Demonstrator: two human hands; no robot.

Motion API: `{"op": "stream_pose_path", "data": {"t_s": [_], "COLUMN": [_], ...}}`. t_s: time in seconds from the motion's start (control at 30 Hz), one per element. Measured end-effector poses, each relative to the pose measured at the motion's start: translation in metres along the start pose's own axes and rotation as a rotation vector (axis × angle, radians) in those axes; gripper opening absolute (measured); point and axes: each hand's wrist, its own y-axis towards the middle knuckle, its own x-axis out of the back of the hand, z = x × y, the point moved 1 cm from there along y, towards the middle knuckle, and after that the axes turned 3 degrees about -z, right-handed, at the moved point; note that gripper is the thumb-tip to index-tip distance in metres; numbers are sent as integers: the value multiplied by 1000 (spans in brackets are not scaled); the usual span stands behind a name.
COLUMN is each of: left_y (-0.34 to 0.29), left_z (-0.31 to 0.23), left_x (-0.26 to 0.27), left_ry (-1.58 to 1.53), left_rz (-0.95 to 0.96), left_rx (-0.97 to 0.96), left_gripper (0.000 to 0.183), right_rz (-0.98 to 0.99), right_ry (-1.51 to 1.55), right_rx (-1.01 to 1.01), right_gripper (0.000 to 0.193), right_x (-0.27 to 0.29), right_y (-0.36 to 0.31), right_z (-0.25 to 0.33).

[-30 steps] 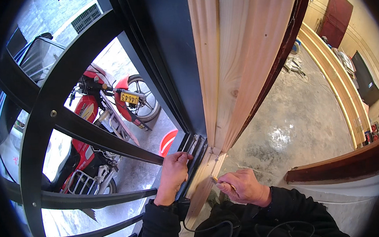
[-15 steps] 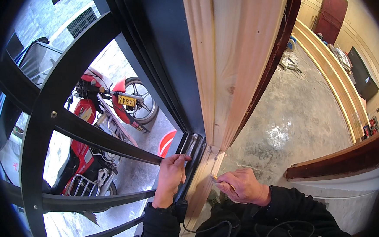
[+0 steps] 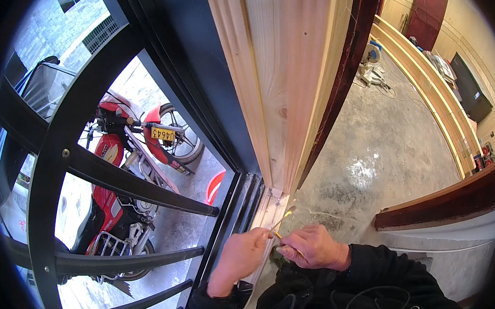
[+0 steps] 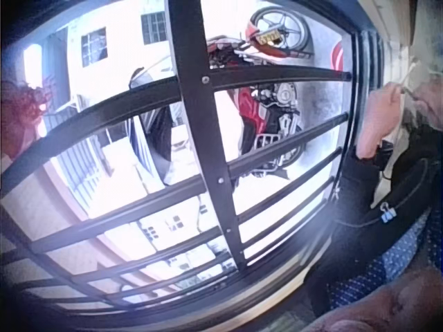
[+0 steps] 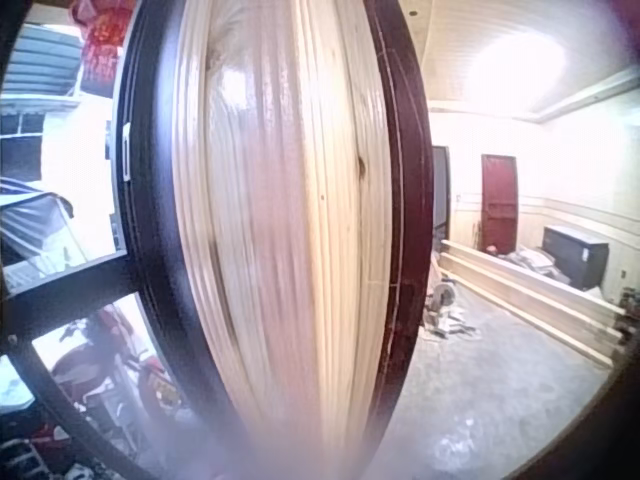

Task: The person uses a utility knife to trim a wooden door frame along a metal gate. The person holds the knife and carefully cuts the wood to fit the frame.

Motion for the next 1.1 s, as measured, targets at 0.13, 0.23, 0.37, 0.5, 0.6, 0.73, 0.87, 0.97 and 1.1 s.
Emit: {"op": "stream_pose_path", "data": {"t_s": [0.13, 0.23, 0.37, 0.5, 0.6, 0.73, 0.87, 0.97, 1.1], "left_y": [-8, -12, -11, -1, 6, 15, 33, 48, 66], "left_z": [-14, -5, 16, 29, 33, 34, 34, 36, 37], "left_x": [0, 11, 17, 12, 10, 3, -11, -14, -17], "left_ry": [113, 81, 100, 182, 236, 218, 155, 113, -184], "left_rz": [-65, -189, -308, -380, -373, -344, -357, -385, -296], "left_rx": [-13, 75, 223, 243, 279, 278, 288, 216, 358], "left_gripper": [20, 19, 23, 28, 30, 29, 31, 33, 33], "right_rz": [27, 23, -12, -12, -8, 0, -4, 10, 12], "right_ry": [-34, -12, 9, 8, 3, -3, -19, -23, -2], "right_rx": [38, 17, 49, 65, 63, 57, 66, 63, 59], "right_gripper": [18, 17, 17, 18, 18, 18, 19, 19, 19], "right_x": [-3, -4, -4, -7, -8, -7, -6, -3, -2], "right_y": [-3, -2, -1, 0, -1, -1, 0, 1, 3], "right_z": [5, 5, 5, 5, 5, 3, 3, 3, 3]}}
